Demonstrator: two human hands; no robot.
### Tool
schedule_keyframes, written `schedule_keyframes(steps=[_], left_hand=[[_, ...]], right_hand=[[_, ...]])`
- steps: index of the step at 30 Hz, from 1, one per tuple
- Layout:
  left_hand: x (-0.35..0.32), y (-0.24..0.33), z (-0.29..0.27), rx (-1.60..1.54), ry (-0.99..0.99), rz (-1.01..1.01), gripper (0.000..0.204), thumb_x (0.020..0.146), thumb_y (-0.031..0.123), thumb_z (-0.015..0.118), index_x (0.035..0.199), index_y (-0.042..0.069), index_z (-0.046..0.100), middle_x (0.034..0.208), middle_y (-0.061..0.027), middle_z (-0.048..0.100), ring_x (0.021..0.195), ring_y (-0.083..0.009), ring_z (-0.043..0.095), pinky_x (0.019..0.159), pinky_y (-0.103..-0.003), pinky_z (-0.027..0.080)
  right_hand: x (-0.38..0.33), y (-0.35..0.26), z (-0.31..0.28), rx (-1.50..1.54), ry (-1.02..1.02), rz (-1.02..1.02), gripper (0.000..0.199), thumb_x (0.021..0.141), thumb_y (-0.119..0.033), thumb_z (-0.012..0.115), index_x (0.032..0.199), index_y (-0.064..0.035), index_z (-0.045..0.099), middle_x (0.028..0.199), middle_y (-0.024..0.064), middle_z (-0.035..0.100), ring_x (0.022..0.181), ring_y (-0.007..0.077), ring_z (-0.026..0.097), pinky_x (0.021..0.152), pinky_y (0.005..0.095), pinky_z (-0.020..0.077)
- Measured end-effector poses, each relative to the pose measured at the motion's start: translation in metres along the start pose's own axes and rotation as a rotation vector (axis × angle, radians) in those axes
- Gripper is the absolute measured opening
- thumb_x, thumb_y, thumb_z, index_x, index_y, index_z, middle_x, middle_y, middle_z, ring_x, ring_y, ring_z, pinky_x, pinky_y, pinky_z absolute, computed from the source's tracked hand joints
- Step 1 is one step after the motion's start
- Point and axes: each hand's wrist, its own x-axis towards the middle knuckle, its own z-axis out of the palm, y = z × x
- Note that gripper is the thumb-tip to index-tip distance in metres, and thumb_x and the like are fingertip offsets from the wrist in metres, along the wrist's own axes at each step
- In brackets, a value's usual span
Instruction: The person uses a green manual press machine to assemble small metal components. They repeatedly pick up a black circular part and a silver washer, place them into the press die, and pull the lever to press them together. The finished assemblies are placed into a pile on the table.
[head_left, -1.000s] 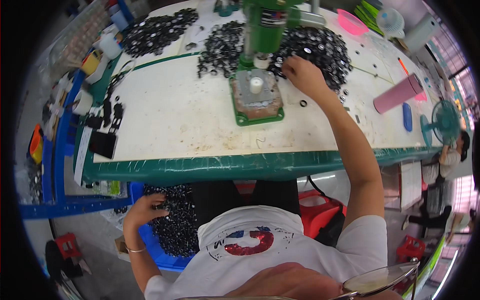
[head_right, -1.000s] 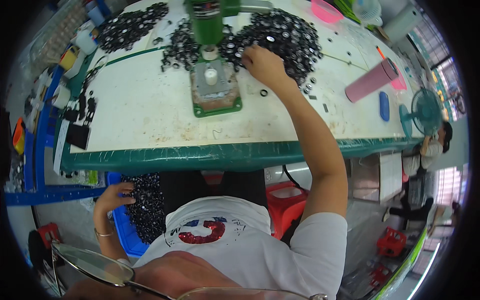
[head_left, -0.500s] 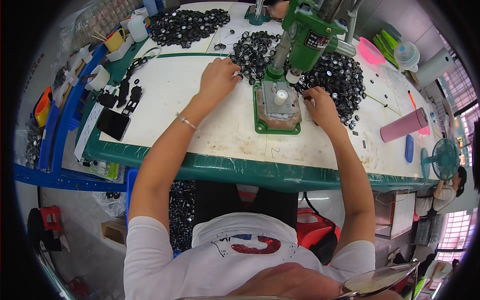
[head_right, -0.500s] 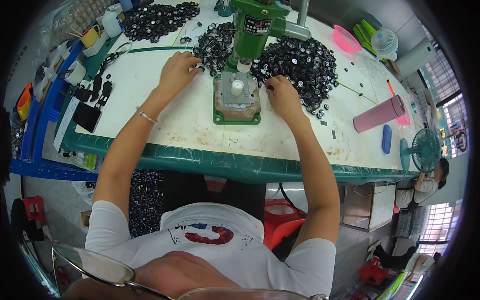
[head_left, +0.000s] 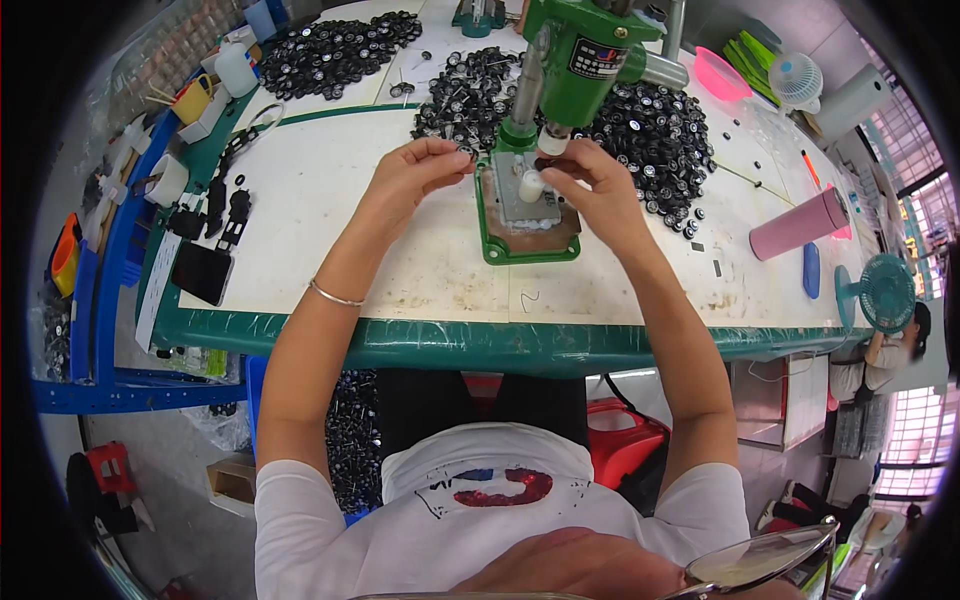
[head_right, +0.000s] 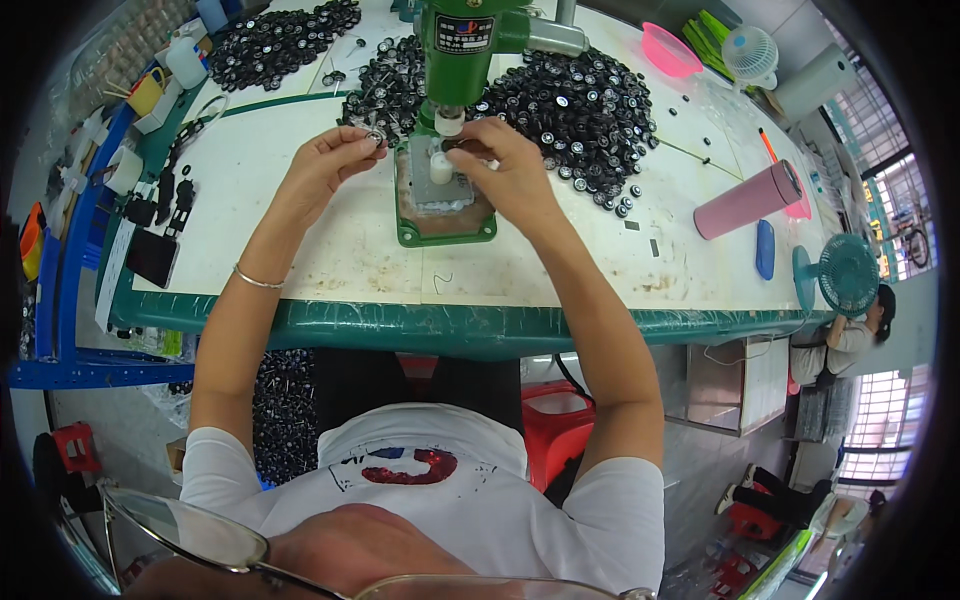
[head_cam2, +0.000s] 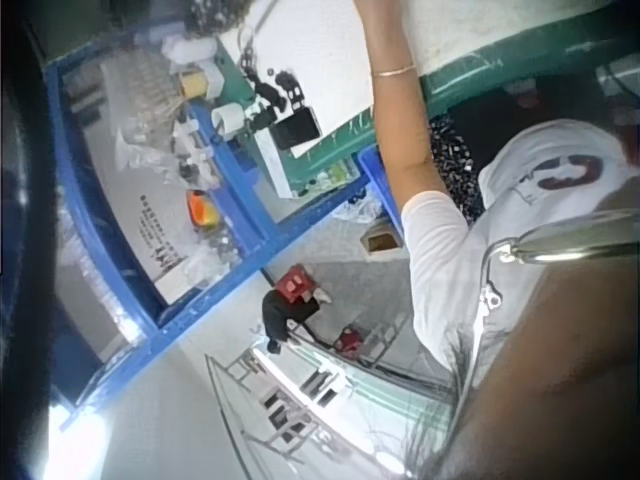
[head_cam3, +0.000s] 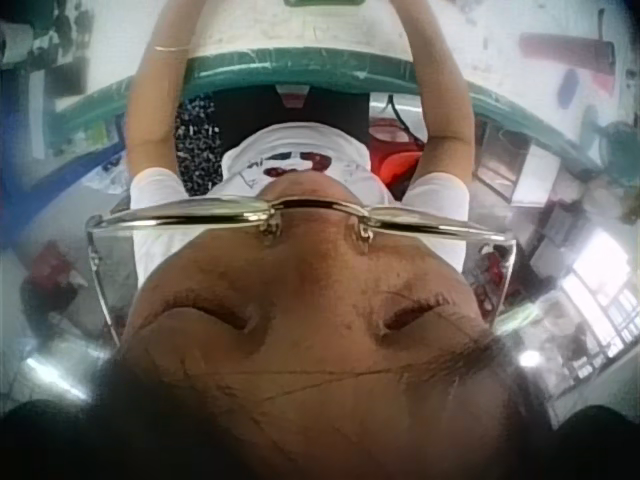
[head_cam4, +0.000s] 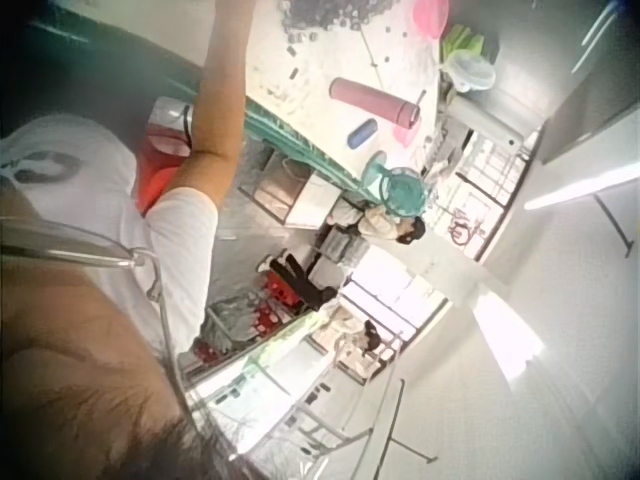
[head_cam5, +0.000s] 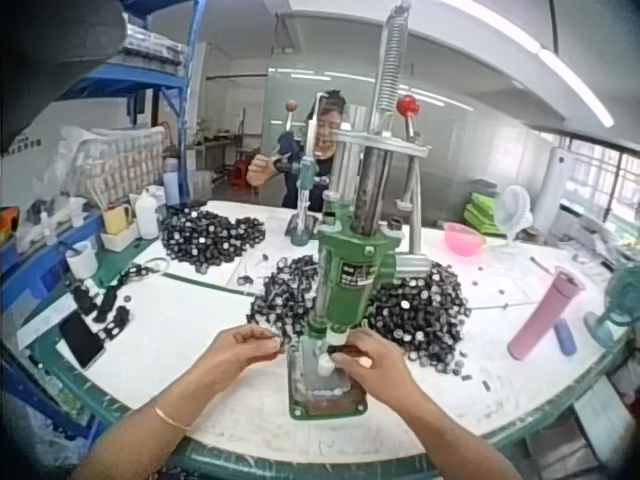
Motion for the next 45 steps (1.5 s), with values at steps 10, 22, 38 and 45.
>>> schedule_keyframes(steps=[10, 22, 38, 45], left_hand=[[-0.002, -0.004, 0.031, -0.048, 0.015, -0.019, 0.021, 0.081, 0.005, 0.071, 0.1, 0.001, 0.066, 0.091, -0.0078, 0.07, 0.089, -0.015, 0.066, 0.081, -0.025, 0.05], [0.013, -0.016, 0.07, 0.145, -0.106, 0.207, 0.013, 0.081, 0.008, 0.072, 0.093, 0.004, 0.071, 0.087, 0.0006, 0.069, 0.079, -0.0056, 0.059, 0.074, -0.021, 0.046], [0.022, -0.019, 0.076, -0.118, -0.216, 0.172, 0.016, 0.08, 0.008, 0.073, 0.094, 0.002, 0.07, 0.087, -0.0046, 0.07, 0.076, -0.0083, 0.063, 0.073, -0.022, 0.051], [0.021, -0.022, 0.065, -0.016, -0.148, 0.156, 0.015, 0.078, 0.008, 0.074, 0.092, 0.003, 0.071, 0.085, -0.003, 0.07, 0.076, -0.0079, 0.062, 0.071, -0.022, 0.05]], right_hand=[[-0.012, 0.0, 0.014, 0.07, -0.006, 0.117, 0.024, 0.08, -0.014, 0.07, 0.103, -0.0059, 0.07, 0.106, 0.0064, 0.058, 0.098, 0.0173, 0.058, 0.086, 0.0291, 0.046], [0.008, -0.005, -0.027, 0.176, 0.168, 0.152, 0.038, 0.088, -0.012, 0.063, 0.125, -0.0023, 0.056, 0.113, 0.0056, 0.062, 0.096, 0.0115, 0.057, 0.084, 0.0263, 0.0468], [0.206, -0.118, -0.13, 0.578, 0.161, -0.03, 0.026, 0.09, -0.036, 0.061, 0.073, -0.018, 0.052, 0.052, -0.0063, 0.042, 0.037, 0.0061, 0.034, 0.032, 0.0203, 0.0247], [0.18, -0.139, -0.095, 0.538, 0.478, -0.23, 0.02, 0.087, -0.026, 0.062, 0.073, -0.0163, 0.051, 0.053, -0.0078, 0.041, 0.035, 0.0042, 0.032, 0.032, 0.0194, 0.0195]])
